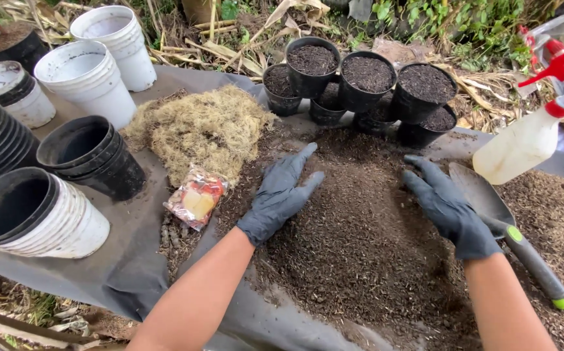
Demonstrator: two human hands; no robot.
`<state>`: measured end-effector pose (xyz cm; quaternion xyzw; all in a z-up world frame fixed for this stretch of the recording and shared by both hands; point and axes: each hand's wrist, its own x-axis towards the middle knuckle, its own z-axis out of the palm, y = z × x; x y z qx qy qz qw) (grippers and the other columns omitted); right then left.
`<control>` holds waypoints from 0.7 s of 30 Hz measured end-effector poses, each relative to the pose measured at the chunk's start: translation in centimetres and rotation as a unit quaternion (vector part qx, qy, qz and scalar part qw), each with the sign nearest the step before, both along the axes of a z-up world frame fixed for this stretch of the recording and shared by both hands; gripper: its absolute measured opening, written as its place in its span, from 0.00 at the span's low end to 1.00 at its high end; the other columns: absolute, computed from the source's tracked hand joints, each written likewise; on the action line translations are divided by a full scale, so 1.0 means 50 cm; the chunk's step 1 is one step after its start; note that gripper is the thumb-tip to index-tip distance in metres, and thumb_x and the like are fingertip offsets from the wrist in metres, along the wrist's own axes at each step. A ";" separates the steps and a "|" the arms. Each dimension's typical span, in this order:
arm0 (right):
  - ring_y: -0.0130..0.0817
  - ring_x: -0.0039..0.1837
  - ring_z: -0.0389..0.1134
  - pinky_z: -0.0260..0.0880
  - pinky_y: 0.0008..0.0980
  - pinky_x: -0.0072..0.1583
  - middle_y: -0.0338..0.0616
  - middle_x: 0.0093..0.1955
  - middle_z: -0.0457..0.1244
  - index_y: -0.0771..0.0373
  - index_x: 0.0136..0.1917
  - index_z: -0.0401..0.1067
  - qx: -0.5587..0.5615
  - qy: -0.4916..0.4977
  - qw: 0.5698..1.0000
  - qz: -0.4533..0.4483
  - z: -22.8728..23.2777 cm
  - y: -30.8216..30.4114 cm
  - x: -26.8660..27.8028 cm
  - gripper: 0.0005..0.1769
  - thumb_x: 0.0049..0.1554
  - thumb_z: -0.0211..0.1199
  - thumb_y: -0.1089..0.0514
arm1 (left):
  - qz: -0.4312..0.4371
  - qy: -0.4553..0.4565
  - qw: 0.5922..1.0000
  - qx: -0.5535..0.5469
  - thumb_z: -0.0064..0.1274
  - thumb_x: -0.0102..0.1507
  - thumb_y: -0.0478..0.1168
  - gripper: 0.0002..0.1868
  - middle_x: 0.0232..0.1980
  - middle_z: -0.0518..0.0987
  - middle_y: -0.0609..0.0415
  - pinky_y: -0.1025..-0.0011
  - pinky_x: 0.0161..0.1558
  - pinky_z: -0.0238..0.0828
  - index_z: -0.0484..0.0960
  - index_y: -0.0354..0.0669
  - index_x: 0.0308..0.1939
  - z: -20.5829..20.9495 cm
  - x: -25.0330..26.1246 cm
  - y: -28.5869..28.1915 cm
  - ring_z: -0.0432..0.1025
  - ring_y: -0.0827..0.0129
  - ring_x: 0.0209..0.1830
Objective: Hydrating potting soil by spraying it with water and mixing it thoroughly by hand on a workspace.
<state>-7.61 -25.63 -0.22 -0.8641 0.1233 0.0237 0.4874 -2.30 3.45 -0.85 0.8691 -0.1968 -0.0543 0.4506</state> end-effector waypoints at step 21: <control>0.52 0.80 0.53 0.51 0.53 0.79 0.48 0.79 0.57 0.49 0.77 0.64 -0.121 -0.059 0.970 0.202 -0.007 0.120 0.182 0.30 0.65 0.53 0.41 | 0.001 0.069 0.995 -0.073 0.35 0.70 0.62 0.38 0.78 0.66 0.49 0.47 0.76 0.49 0.53 0.55 0.82 -0.016 0.009 0.009 0.56 0.47 0.79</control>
